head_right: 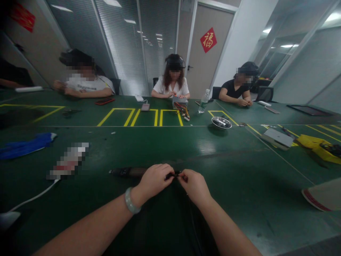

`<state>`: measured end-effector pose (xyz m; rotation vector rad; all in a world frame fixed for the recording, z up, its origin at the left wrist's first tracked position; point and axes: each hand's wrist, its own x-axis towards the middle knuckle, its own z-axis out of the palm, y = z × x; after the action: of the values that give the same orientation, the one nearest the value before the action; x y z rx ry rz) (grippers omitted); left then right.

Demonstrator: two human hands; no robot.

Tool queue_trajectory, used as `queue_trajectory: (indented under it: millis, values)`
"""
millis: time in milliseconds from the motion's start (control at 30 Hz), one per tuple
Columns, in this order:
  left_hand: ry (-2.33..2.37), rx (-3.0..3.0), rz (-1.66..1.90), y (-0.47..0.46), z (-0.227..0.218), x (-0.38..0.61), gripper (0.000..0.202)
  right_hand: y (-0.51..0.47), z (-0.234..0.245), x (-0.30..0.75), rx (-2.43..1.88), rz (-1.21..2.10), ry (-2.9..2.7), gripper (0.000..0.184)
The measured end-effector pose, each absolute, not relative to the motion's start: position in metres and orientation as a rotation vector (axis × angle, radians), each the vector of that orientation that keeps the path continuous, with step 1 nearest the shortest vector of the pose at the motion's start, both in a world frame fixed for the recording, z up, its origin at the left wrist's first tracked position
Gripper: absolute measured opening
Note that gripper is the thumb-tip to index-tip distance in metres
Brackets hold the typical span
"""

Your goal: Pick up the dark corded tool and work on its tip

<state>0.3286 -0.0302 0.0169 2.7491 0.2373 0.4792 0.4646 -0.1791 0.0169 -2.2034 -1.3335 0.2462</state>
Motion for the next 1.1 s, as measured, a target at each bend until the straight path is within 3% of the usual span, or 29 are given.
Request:
queue_trajectory:
  millis: [633,1100]
  values:
    - [0.264,2.784,0.451,-0.032,0.017,0.327,0.005,-0.174,0.001,0.454,-2.194,0.255,-1.229,0.014]
    - [0.257,2.820,0.458,-0.034,0.016,0.327,0.005,-0.172,-0.004,0.466,-2.200,-0.255,-1.815,0.019]
